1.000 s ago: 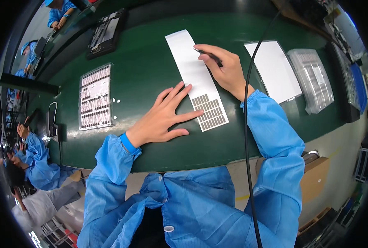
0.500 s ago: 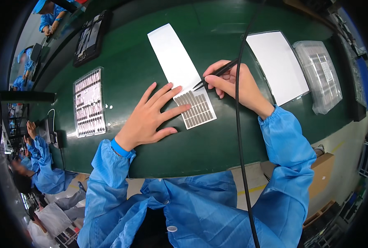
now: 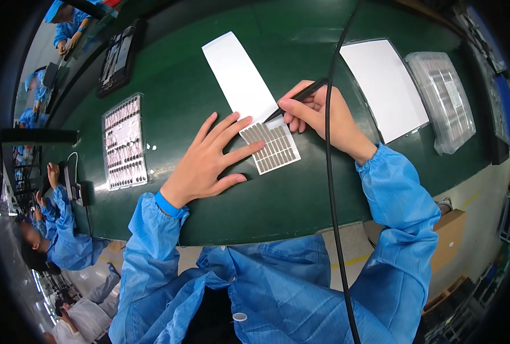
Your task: Assembling electronic components and applying adhesive strips to tablet devices on a production line.
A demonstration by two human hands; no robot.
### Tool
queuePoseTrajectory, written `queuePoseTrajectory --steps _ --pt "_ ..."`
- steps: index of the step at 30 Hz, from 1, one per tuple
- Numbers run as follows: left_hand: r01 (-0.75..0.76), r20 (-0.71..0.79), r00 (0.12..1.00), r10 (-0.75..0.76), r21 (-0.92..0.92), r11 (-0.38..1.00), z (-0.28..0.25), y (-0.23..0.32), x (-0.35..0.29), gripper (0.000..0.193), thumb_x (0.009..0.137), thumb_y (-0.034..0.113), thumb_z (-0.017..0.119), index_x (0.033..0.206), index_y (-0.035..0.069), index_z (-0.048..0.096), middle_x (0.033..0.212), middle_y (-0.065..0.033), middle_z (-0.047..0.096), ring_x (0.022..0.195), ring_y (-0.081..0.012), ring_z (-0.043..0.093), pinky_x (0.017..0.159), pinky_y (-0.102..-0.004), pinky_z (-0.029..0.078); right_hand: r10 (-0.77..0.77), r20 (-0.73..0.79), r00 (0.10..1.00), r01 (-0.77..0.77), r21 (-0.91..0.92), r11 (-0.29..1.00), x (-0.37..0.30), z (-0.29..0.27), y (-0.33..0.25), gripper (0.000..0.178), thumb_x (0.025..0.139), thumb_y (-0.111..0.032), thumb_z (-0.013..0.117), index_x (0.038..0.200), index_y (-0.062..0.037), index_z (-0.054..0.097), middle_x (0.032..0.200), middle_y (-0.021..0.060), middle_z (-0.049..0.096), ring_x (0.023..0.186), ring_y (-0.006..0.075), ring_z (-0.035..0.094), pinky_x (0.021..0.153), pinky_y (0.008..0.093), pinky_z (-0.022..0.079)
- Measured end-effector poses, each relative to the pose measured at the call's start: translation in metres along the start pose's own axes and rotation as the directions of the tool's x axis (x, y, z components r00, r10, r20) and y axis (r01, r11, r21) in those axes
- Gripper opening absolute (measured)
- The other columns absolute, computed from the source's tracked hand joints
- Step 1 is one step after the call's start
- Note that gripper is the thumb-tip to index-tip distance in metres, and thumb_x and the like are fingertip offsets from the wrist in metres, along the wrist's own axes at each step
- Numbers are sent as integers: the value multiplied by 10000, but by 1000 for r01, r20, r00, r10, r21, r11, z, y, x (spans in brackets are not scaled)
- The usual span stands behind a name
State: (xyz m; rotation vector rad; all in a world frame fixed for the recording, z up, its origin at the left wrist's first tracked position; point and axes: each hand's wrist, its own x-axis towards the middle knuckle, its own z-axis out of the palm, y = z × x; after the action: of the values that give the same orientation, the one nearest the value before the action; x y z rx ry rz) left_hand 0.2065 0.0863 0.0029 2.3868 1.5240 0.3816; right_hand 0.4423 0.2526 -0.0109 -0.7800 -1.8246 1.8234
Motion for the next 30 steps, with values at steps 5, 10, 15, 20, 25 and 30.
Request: queuePoseTrajectory --steps 5,10,15,20,25,30 --pt "-1 -20 1000 1 10 1000 3 -7 -5 555 937 493 618 1462 318 567 1626 -163 340 1497 -404 312 1234 -605 189 -37 -155 987 61 152 986 9 0 1 191 1029 -171 640 1060 16 664 805 73 683 674 124 643 615 260 514" --pt "-208 -106 972 210 27 978 22 -13 -6 532 1000 526 526 1505 361 503 1667 -211 228 1508 -455 261 1228 -642 163 -80 -216 973 116 159 980 9 -4 17 272 1055 -237 596 1183 2 616 838 70 679 643 112 593 602 250 474" --pt "-107 -338 932 132 93 990 -18 -16 -23 441 941 391 650 1361 259 618 1413 -145 534 1304 -359 515 1149 -513 366 -272 -139 952 272 -19 962 11 -17 32 289 1083 -213 531 1272 -1 585 923 121 712 706 132 622 659 257 485" --pt "500 -778 540 -322 -10 866 -66 -132 -138 208 792 179 811 931 84 690 909 -83 648 853 -321 644 720 -431 515 -327 -143 934 296 -204 933 7 8 23 255 1096 -176 487 1243 13 573 1071 177 736 821 173 677 748 289 505" --pt "700 -715 401 -573 -164 695 -64 -170 -196 264 780 284 838 914 102 700 831 -46 601 846 -269 620 724 -413 500 -381 40 924 379 -229 896 29 73 -8 213 1078 -126 513 1221 17 581 1112 198 735 910 196 689 858 319 530" --pt "655 -653 462 -601 -206 727 -63 -169 -197 142 798 213 808 834 111 716 827 -34 625 861 -222 633 759 -374 496 -388 245 888 424 -115 898 73 179 -46 231 1074 -131 527 1238 11 604 1150 160 727 969 185 682 922 313 530"
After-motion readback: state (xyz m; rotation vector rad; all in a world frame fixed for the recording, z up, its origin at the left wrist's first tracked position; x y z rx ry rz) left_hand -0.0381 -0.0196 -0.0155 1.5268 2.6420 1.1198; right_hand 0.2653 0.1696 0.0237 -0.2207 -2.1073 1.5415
